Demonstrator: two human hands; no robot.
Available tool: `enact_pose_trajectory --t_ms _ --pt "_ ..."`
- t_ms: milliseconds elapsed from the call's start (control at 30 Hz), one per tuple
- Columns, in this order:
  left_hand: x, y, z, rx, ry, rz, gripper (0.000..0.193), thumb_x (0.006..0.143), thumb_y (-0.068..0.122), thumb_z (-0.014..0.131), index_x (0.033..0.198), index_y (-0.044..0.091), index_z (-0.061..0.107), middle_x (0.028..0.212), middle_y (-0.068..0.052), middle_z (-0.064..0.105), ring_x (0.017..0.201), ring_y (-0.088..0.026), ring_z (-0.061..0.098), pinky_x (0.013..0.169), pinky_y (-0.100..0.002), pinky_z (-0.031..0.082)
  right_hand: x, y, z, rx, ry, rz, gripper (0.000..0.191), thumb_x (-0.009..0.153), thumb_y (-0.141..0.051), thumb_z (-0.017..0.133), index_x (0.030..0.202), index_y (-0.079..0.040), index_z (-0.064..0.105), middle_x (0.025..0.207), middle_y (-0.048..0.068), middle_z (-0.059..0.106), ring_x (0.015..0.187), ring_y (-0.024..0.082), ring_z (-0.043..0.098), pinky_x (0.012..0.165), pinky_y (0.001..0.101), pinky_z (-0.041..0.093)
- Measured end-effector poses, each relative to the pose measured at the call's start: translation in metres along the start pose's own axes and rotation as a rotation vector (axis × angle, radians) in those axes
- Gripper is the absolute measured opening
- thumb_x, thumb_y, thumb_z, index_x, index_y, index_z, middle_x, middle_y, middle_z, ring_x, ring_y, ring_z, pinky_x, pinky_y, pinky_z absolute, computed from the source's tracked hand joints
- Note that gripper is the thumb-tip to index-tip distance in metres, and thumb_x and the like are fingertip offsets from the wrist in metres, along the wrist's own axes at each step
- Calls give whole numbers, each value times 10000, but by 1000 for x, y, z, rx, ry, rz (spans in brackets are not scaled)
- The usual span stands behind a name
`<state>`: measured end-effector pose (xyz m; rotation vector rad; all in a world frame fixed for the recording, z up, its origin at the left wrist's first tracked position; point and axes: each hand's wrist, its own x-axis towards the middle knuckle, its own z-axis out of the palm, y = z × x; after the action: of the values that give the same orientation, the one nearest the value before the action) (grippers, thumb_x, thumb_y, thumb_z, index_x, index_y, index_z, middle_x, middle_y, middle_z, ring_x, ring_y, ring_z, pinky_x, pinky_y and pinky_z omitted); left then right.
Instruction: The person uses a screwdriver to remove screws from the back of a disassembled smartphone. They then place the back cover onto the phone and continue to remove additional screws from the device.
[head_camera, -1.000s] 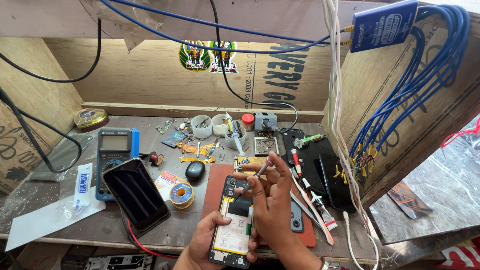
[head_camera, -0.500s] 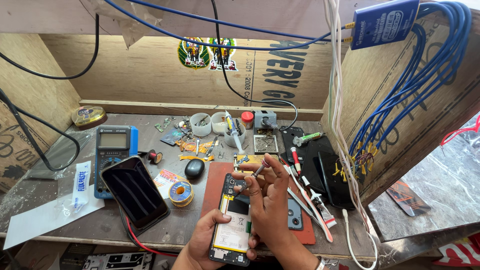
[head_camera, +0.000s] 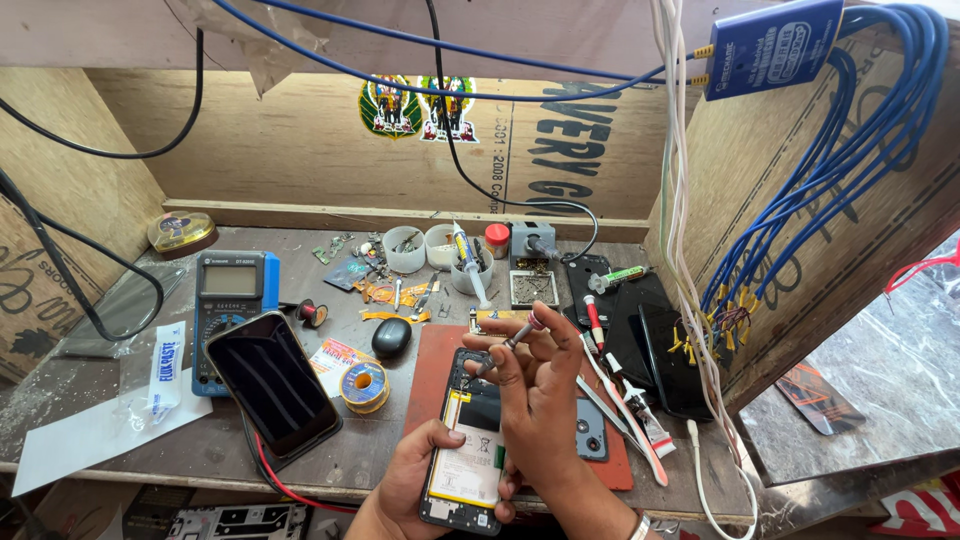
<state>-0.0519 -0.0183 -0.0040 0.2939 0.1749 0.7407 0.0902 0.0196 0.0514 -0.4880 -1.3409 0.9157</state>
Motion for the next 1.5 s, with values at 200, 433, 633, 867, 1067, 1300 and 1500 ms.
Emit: enact_pose_trajectory --t_ms 200,433,633,867,1067,1300,1500 --pt "0 0 0 -13 0 3 566 858 288 466 1294 -65 547 1034 -235 652 917 -346 670 818 -493 551 3 5 4 -16 -62 -16 469 1065 -5 493 1451 -126 255 1326 215 604 1170 278 716 906 356 646" --pt "-1 0 2 -10 17 11 545 859 276 476 1279 -62 553 1017 -235 655 894 -345 679 800 -490 559 3 6 4 -27 -69 -1 470 1057 4 496 1444 -124 262 1325 214 611 1177 280 717 912 357 650" --pt "-1 0 4 -8 28 11 534 856 270 477 1271 -55 559 1003 -225 657 890 -340 677 795 -491 559 3 7 4 -39 -94 6 473 1061 -3 496 1453 -135 265 1328 208 623 1186 274 716 927 360 646" --pt "-1 0 2 -10 17 6 543 864 269 462 1280 -67 553 1013 -232 655 901 -342 666 817 -496 548 2 10 3 -77 -139 -30 519 1057 -1 554 1479 -135 283 1339 194 621 1178 266 716 913 352 624" --pt "1 1 -2 -11 31 -1 536 861 268 468 1282 -55 544 1055 -233 645 898 -347 649 822 -516 543 4 0 -6 -398 -206 -269 274 1089 -83 629 1354 -88 559 1214 107 740 1122 194 779 907 319 649" --pt "2 -1 -4 -26 2 -9 544 853 266 496 1315 -18 539 1076 -212 630 904 -337 656 826 -506 546 28 -25 -10 -643 -159 -363 389 894 -144 771 1198 -12 567 1120 196 696 1007 271 729 831 340 602" --pt "1 -2 -1 18 -56 -24 544 872 270 488 1306 -56 519 1092 -209 626 932 -322 666 842 -489 557 31 -29 -10 -494 -156 -206 311 928 -151 747 1171 -39 589 1022 131 729 941 213 772 816 303 615"
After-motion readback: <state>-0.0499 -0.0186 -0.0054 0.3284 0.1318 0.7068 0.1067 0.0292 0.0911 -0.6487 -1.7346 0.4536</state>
